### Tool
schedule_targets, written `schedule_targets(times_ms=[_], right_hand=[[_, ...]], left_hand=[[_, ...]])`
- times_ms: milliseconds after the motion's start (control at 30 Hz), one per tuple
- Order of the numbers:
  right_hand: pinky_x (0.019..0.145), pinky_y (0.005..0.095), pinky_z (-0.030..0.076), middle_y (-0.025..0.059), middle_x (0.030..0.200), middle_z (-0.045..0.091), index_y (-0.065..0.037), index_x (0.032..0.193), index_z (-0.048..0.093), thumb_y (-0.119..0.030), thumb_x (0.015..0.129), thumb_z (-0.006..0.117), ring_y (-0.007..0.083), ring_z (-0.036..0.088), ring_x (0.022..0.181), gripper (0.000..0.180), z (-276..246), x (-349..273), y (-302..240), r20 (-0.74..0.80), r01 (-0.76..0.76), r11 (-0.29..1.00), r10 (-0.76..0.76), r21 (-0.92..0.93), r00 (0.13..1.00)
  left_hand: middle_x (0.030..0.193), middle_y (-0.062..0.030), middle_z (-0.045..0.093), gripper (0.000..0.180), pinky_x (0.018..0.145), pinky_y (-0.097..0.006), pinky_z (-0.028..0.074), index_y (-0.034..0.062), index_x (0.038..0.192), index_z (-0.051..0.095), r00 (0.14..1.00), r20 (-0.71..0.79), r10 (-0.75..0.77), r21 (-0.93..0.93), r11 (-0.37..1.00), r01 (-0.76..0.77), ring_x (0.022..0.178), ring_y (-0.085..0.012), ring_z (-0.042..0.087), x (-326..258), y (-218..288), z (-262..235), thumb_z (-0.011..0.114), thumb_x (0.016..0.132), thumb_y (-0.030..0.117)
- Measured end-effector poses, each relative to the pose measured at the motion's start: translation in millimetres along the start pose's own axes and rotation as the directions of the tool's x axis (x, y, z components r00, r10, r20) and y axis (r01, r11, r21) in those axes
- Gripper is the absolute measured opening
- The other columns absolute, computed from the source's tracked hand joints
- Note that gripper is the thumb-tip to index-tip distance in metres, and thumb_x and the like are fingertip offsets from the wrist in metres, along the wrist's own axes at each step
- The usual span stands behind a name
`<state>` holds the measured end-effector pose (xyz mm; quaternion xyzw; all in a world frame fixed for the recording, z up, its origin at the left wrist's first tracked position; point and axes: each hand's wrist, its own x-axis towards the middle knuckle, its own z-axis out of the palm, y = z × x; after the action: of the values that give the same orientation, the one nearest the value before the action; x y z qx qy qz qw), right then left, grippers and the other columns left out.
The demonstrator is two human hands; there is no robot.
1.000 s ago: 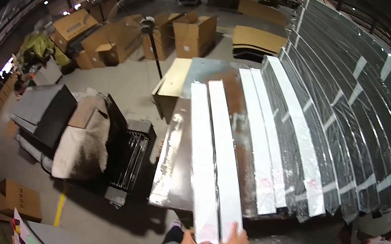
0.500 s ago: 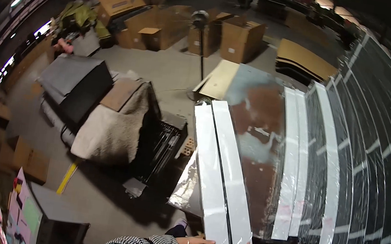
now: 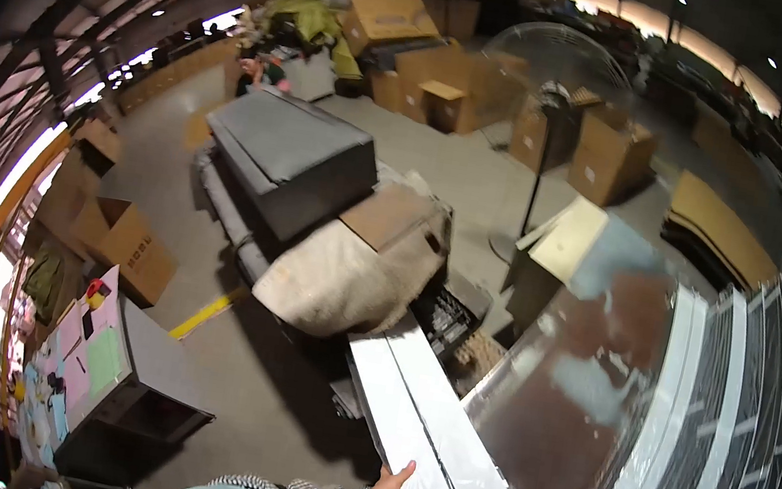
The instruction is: Marking cardboard shipping boxes with a pen and then organizing long wrapped components on a warehouse pallet.
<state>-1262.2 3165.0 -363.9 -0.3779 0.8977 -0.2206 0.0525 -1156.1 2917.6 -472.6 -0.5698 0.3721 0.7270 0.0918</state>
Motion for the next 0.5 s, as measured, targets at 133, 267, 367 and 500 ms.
schedule_targets(times_ms=[133, 267, 367, 500], right_hand=[[0.098, 0.0556, 0.034, 0.028, 0.124, 0.045, -0.006, 0.129, 0.056, -0.021, 0.051, 0.081, 0.0461, 0.044, 0.117, 0.083, 35.9, 35.3, 15.8, -0.031, 0.01, 0.994, -0.013, -0.104, 0.999], [0.101, 0.0551, 0.038, 0.028, 0.129, 0.048, -0.007, 0.141, 0.047, -0.016, 0.066, 0.075, 0.0459, 0.046, 0.12, 0.081, 27.5, 64.2, -26.6, 0.061, 0.062, 0.984, -0.053, -0.168, 0.997], [0.1, 0.0551, 0.036, 0.0278, 0.126, 0.047, -0.008, 0.134, 0.052, -0.018, 0.058, 0.079, 0.046, 0.045, 0.119, 0.081, 72.9, 92.4, 2.8, 0.03, 0.013, 0.987, -0.008, -0.161, 1.0], [0.1, 0.0597, 0.035, 0.03, 0.134, 0.046, -0.005, 0.123, 0.059, -0.014, 0.06, 0.079, 0.048, 0.043, 0.123, 0.067, 47.3, 167.0, -13.5, -0.17, 0.164, 0.985, -0.169, -0.043, 0.971]], left_hand=[[0.151, -0.0123, 0.04, 0.125, 0.083, -0.051, 0.05, 0.0156, 0.158, 0.003, 0.998, 0.017, 0.056, -0.098, 0.994, -0.054, 0.127, -0.0315, 0.05, 23.9, 42.7, -2.5, 0.079, 0.072, 0.067], [0.153, -0.0116, 0.037, 0.126, 0.088, -0.052, 0.049, 0.0156, 0.158, 0.002, 0.996, -0.027, 0.081, -0.167, 0.982, -0.084, 0.132, -0.0328, 0.045, 116.8, 19.6, -28.9, 0.08, 0.072, 0.065], [0.155, -0.0118, 0.033, 0.123, 0.092, -0.059, 0.046, 0.015, 0.157, 0.004, 0.986, 0.009, 0.164, -0.215, 0.964, -0.158, 0.136, -0.036, 0.041, 96.6, 57.2, -27.8, 0.08, 0.073, 0.064], [0.147, -0.0177, 0.04, 0.089, 0.081, -0.07, 0.049, 0.0146, 0.15, 0.019, 0.992, 0.098, 0.079, -0.362, 0.931, -0.039, 0.123, -0.0428, 0.051, 92.9, 150.1, -31.1, 0.07, 0.088, 0.052]])
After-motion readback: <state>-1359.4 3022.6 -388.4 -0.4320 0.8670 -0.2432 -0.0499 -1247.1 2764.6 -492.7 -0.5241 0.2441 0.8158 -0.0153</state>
